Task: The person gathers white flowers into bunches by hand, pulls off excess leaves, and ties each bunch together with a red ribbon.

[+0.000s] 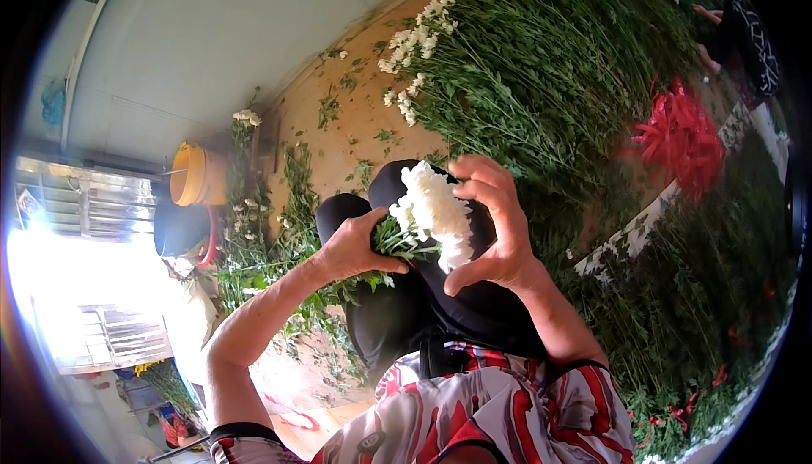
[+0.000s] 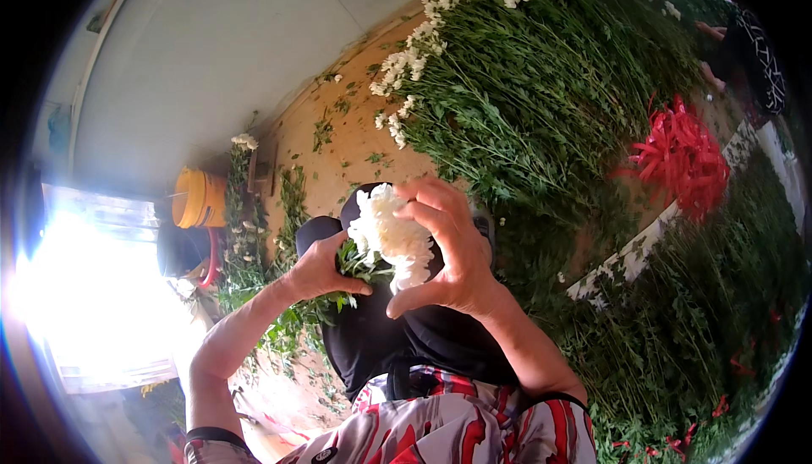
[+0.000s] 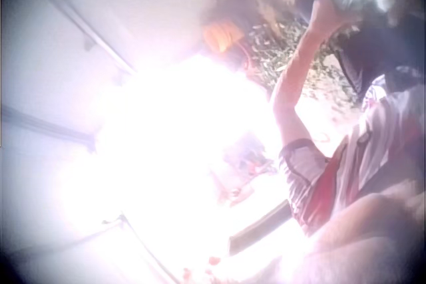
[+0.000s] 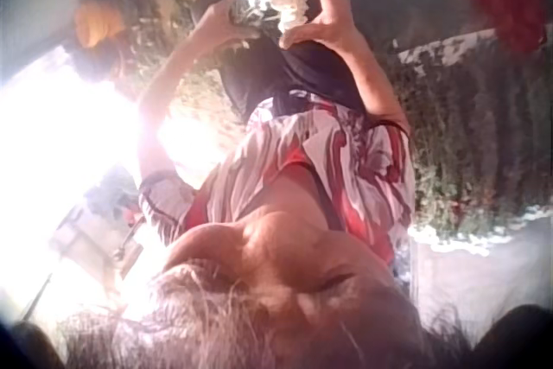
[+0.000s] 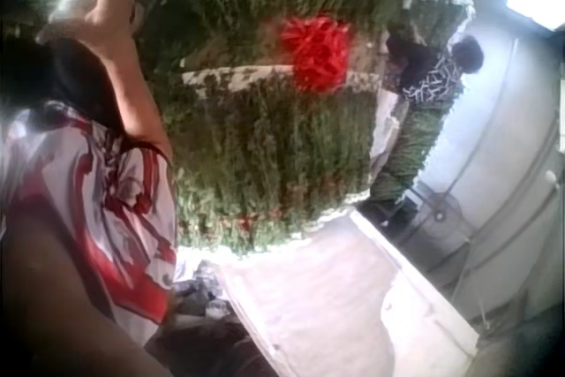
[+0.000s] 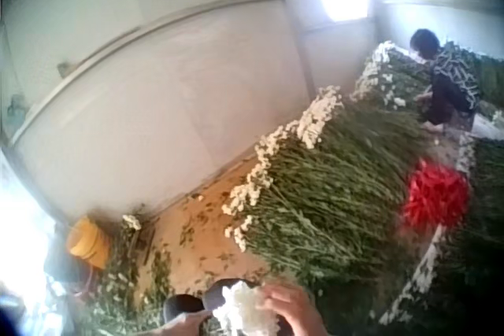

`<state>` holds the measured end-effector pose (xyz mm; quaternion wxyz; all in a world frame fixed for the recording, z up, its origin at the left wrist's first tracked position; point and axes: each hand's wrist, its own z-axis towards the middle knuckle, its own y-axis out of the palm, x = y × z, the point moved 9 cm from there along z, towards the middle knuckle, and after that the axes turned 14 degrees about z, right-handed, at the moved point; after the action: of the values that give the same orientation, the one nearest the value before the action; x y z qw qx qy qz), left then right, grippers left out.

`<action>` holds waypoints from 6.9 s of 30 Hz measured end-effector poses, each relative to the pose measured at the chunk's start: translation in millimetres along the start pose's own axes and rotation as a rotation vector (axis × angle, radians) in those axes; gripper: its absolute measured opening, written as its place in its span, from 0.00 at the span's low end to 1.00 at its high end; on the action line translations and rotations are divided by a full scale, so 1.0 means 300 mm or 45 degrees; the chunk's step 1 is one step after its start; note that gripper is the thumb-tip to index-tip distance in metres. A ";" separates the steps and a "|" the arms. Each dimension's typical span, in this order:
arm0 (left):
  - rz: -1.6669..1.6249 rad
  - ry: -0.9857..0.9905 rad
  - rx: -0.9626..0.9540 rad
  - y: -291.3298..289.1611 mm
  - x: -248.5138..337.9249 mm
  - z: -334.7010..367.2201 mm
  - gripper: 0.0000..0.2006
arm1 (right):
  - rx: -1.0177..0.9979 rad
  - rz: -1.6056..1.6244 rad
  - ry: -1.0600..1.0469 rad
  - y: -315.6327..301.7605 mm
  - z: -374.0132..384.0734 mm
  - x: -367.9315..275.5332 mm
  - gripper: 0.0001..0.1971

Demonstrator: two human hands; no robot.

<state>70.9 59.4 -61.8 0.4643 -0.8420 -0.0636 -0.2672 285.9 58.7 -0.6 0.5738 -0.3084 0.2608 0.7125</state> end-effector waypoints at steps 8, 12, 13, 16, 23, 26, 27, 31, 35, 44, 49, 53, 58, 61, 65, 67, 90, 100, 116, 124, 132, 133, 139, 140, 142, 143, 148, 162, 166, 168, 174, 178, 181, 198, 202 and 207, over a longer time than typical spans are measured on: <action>0.079 0.038 0.086 -0.002 -0.015 -0.009 0.39 | -0.100 -0.332 0.088 0.076 0.025 -0.027 0.16; 0.006 0.183 0.107 -0.007 0.012 -0.002 0.39 | -0.202 -0.301 -0.092 0.139 0.087 -0.098 0.14; -0.028 0.191 0.090 -0.003 0.001 -0.001 0.38 | -0.220 -0.274 -0.131 0.152 0.112 -0.093 0.15; -0.147 0.135 0.110 -0.021 -0.026 0.013 0.32 | -0.216 -0.260 -0.100 0.138 0.178 -0.014 0.22; -0.185 0.153 0.092 -0.022 -0.040 0.028 0.29 | -0.456 -0.488 -0.086 0.099 0.072 -0.009 0.23; -0.205 0.115 0.012 -0.015 -0.033 0.020 0.28 | -0.530 -0.548 -0.248 0.172 0.143 -0.082 0.22; -0.196 0.106 0.015 -0.014 -0.043 0.031 0.28 | -0.470 -0.596 -0.203 0.160 0.164 -0.060 0.22; -0.145 0.117 0.054 -0.011 -0.063 0.037 0.29 | -0.369 -0.728 -0.218 0.178 0.177 -0.065 0.32; -0.281 0.413 0.229 0.003 -0.050 0.076 0.30 | -0.979 -0.711 -0.281 0.430 0.112 -0.099 0.48; 0.720 -0.102 0.834 -0.037 -0.092 -0.380 0.46 | -0.981 -1.118 -0.302 0.400 0.032 0.099 0.52; 0.609 0.128 0.977 -0.081 -0.145 -0.466 0.16 | -0.952 -0.963 -0.207 0.410 0.046 0.084 0.29; 0.680 -0.027 0.765 -0.214 -0.184 -0.448 0.11 | -0.940 -1.101 -0.332 0.410 0.034 0.096 0.27; 0.472 0.027 1.012 -0.232 -0.087 -0.327 0.35 | -0.890 -1.019 -0.160 0.404 0.072 0.098 0.27; 0.705 0.040 0.844 -0.147 0.073 -0.216 0.54 | -0.902 -1.043 -0.173 0.397 0.069 0.108 0.26; 0.614 -0.172 0.667 -0.041 -0.055 -0.139 0.34 | -0.909 -1.068 -0.229 0.394 0.069 0.113 0.20; 0.678 -0.176 0.862 -0.079 -0.002 -0.188 0.31 | -0.922 -0.995 -0.182 0.386 0.078 0.112 0.20; -0.019 -0.151 0.987 0.029 -0.194 -0.344 0.30 | -0.457 0.933 0.940 0.526 -0.221 0.133 0.37; -0.007 -0.068 0.493 0.076 -0.302 -0.412 0.17 | -0.612 0.502 0.006 0.624 -0.267 0.021 0.26; -0.968 -0.994 0.793 0.072 -0.612 -0.584 0.13 | -1.178 -0.395 0.993 0.476 -0.180 0.975 0.17; -1.189 -0.894 0.681 0.032 -0.619 -0.454 0.12 | -0.972 -0.378 1.176 0.738 -1.146 1.377 0.19; -0.325 -0.472 0.846 0.132 -0.683 -0.528 0.10 | -0.177 0.363 2.092 0.704 -1.028 1.139 0.07; -0.255 -0.440 0.806 0.204 -0.689 -0.510 0.11 | -0.096 0.350 2.040 0.660 -0.998 1.164 0.06; -0.059 -0.492 0.682 0.396 -0.751 -0.529 0.12 | -0.189 0.099 1.771 0.575 -0.874 1.182 0.04; -0.018 -0.514 0.680 0.403 -0.760 -0.548 0.13 | -0.079 0.086 1.829 0.578 -0.863 1.183 0.04; 0.034 -0.549 0.665 0.412 -0.782 -0.568 0.13 | 0.116 0.344 2.033 0.532 -0.922 1.223 0.17; 0.029 -0.458 0.686 0.383 -0.764 -0.467 0.14 | 0.317 0.328 1.663 0.332 -0.922 1.365 0.18; -0.006 -0.540 1.025 0.283 -0.745 -0.644 0.06 | 0.032 0.273 2.029 0.467 -1.034 1.245 0.13; -0.496 -0.681 1.070 0.215 -0.733 -0.648 0.25 | -0.304 0.475 1.898 0.715 -1.060 1.156 0.13; -0.535 -0.658 1.075 0.218 -0.736 -0.651 0.27 | -0.069 0.636 1.967 0.755 -1.045 1.130 0.09; -0.680 -0.708 1.121 0.213 -0.733 -0.637 0.27 | -0.083 0.651 1.760 0.749 -0.994 1.129 0.07; -0.902 -0.720 1.215 0.161 -0.689 -0.618 0.19 | -0.717 0.450 1.578 0.782 -1.032 1.036 0.04; -0.787 -0.616 1.266 0.217 -0.738 -0.617 0.19 | -0.102 0.561 1.882 0.659 -1.100 1.143 0.03; -0.676 -0.645 1.214 0.222 -0.739 -0.647 0.19 | 0.285 0.819 2.051 0.636 -0.976 1.155 0.04; 0.144 -0.104 0.862 0.008 -0.619 -0.439 0.21 | 0.112 1.755 1.038 0.376 0.207 0.675 0.09; 0.497 0.312 0.952 -0.235 -0.480 -0.276 0.21 | -0.032 1.390 0.966 0.365 0.312 0.468 0.09; -0.373 0.744 0.766 -0.454 -0.032 0.021 0.25 | -0.180 0.658 0.773 0.118 0.315 0.536 0.18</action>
<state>16.8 142.3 32.6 0.6445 -0.5405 -0.1233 -0.5266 213.6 225.6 -55.0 0.2503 -0.4678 0.4377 0.7259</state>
